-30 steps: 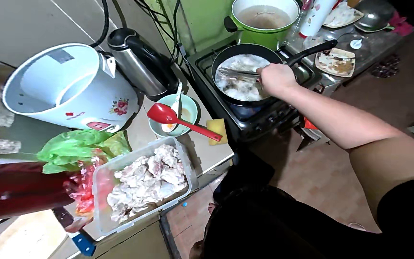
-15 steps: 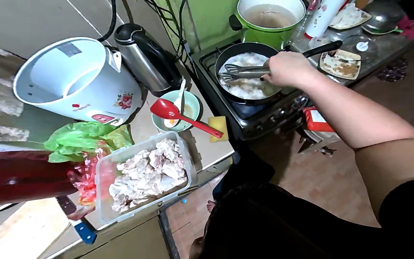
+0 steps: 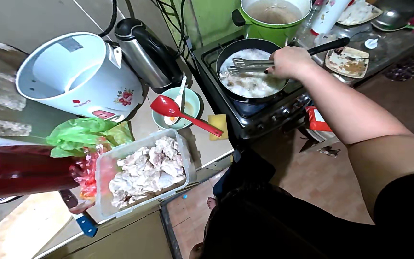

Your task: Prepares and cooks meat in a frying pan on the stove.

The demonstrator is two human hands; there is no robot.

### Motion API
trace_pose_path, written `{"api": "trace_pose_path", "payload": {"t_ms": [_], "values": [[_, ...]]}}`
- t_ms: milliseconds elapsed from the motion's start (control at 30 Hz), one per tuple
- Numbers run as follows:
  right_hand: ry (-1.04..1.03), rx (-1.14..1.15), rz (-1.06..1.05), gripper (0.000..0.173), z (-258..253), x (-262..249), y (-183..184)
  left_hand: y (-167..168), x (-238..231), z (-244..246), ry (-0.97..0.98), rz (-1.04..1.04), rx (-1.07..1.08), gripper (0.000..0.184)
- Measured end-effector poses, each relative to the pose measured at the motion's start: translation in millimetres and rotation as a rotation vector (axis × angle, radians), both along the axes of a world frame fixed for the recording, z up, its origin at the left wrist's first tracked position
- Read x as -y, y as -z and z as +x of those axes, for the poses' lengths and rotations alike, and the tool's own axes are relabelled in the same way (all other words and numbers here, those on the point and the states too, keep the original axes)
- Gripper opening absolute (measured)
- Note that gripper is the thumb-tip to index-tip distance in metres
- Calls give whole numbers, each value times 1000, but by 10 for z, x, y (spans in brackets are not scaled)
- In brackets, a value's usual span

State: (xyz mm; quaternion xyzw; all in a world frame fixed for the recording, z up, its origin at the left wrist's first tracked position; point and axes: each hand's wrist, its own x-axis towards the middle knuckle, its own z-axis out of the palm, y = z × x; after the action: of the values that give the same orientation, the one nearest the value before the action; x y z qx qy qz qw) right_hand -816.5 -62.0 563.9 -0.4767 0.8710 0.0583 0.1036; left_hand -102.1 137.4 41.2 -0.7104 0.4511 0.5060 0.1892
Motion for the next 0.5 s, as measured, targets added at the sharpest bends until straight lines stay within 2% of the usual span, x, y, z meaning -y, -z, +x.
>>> {"api": "trace_pose_path", "payload": {"t_ms": [133, 233, 333, 500], "values": [[4, 131, 17, 40, -98, 175, 226, -6, -30, -1, 0, -4, -5, 34], [0, 251, 60, 43, -243, 292, 319, -234, 4, -122, -18, -20, -26, 37], [5, 206, 54, 45, -271, 285, 187, -447, 64, -279, -10, -16, -34, 38], [38, 51, -70, 39, -209, 216, -49, -458, 57, -341, 2, -1, 10, 38]]}}
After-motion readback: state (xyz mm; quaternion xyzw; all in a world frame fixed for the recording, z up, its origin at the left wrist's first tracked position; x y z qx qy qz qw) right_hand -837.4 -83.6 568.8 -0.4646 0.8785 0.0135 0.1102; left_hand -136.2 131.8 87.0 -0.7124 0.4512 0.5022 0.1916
